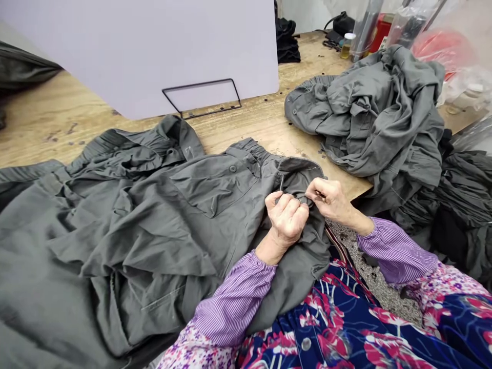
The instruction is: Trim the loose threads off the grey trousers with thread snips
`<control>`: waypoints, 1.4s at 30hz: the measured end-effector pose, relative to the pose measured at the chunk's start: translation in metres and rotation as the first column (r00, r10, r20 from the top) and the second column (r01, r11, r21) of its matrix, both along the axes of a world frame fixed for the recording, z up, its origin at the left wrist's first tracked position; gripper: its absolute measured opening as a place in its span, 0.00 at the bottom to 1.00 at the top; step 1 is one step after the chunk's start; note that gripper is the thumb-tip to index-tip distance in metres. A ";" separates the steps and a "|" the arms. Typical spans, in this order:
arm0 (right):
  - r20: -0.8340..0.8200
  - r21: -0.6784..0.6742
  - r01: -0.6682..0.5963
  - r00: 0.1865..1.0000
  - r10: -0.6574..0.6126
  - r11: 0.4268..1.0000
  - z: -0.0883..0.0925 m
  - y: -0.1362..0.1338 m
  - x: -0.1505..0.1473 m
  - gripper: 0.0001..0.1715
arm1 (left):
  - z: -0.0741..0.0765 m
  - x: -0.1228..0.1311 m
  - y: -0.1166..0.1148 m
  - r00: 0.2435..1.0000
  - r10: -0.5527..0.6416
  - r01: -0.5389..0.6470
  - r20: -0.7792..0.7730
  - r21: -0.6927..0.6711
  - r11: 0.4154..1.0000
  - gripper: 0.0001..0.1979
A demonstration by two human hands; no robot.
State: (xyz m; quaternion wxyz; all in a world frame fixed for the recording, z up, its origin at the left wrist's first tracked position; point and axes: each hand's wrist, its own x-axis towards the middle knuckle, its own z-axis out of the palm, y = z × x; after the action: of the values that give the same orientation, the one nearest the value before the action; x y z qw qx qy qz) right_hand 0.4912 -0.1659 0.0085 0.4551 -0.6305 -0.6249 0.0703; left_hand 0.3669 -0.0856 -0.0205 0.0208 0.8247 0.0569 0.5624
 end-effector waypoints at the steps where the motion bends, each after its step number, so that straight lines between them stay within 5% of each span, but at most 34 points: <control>1: -0.080 -0.018 0.029 0.996 -0.031 0.999 -0.002 -0.001 -0.001 0.10 | -0.001 0.000 -0.001 1.000 -0.002 0.002 -0.008 -0.004 1.000 0.09; 5: -0.428 -0.131 0.045 0.899 -0.097 0.990 -0.007 -0.005 -0.007 0.15 | -0.004 0.000 -0.003 0.999 -0.027 0.027 -0.030 -0.001 1.000 0.09; 9: -0.719 -0.210 0.001 0.678 -0.155 0.978 -0.011 -0.009 -0.008 0.19 | -0.003 -0.003 -0.007 0.995 -0.064 0.062 -0.074 -0.027 0.998 0.07; 12: -0.815 -0.249 -0.063 0.553 -0.174 0.966 -0.011 -0.016 -0.003 0.21 | 0.000 -0.005 -0.014 0.980 -0.117 0.090 -0.160 -0.164 0.982 0.02; 14: -0.816 -0.262 -0.108 0.556 -0.161 0.959 -0.009 -0.023 0.001 0.21 | 0.003 -0.006 -0.020 0.974 -0.133 0.077 -0.184 -0.284 0.956 0.02; 20: -0.452 -0.306 -0.059 0.888 -0.090 0.950 0.008 -0.039 0.001 0.19 | 0.010 0.006 -0.031 0.978 -0.067 -0.031 -0.200 -0.448 0.893 0.02; 25: -0.212 -0.273 -0.067 0.977 0.008 0.960 0.017 -0.054 -0.011 0.14 | 0.006 0.013 -0.029 0.977 -0.043 -0.029 -0.208 -0.331 0.943 0.06; 28: -0.154 -0.312 -0.261 0.963 0.223 0.914 0.022 -0.068 -0.017 0.10 | 0.001 0.011 -0.026 0.983 -0.061 0.001 -0.173 -0.330 0.944 0.06; 30: -0.098 -0.377 -0.279 0.960 0.261 0.883 0.028 -0.076 -0.015 0.06 | -0.002 0.009 -0.025 0.981 -0.088 0.019 -0.174 -0.363 0.932 0.06; 35: 0.280 -0.363 0.110 0.960 -0.004 0.925 0.038 -0.074 0.001 0.13 | -0.001 0.006 -0.021 0.978 -0.113 0.012 -0.175 -0.494 0.870 0.07; 39: 0.658 -0.324 0.272 0.753 0.009 0.906 0.042 -0.058 0.010 0.16 | 0.001 0.008 -0.019 0.984 -0.111 0.025 -0.140 -0.506 0.862 0.07; 42: 0.755 -0.345 0.276 0.650 0.091 0.897 0.046 -0.048 0.010 0.16 | 0.002 0.008 -0.019 0.988 -0.096 0.022 -0.121 -0.506 0.862 0.07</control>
State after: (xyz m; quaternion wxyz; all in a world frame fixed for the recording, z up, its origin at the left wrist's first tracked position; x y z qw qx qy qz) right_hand 0.5014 -0.2138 0.0546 0.0059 -0.7178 -0.6909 -0.0859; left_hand 0.3753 -0.1044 -0.0188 0.2481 0.8299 0.1773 0.4671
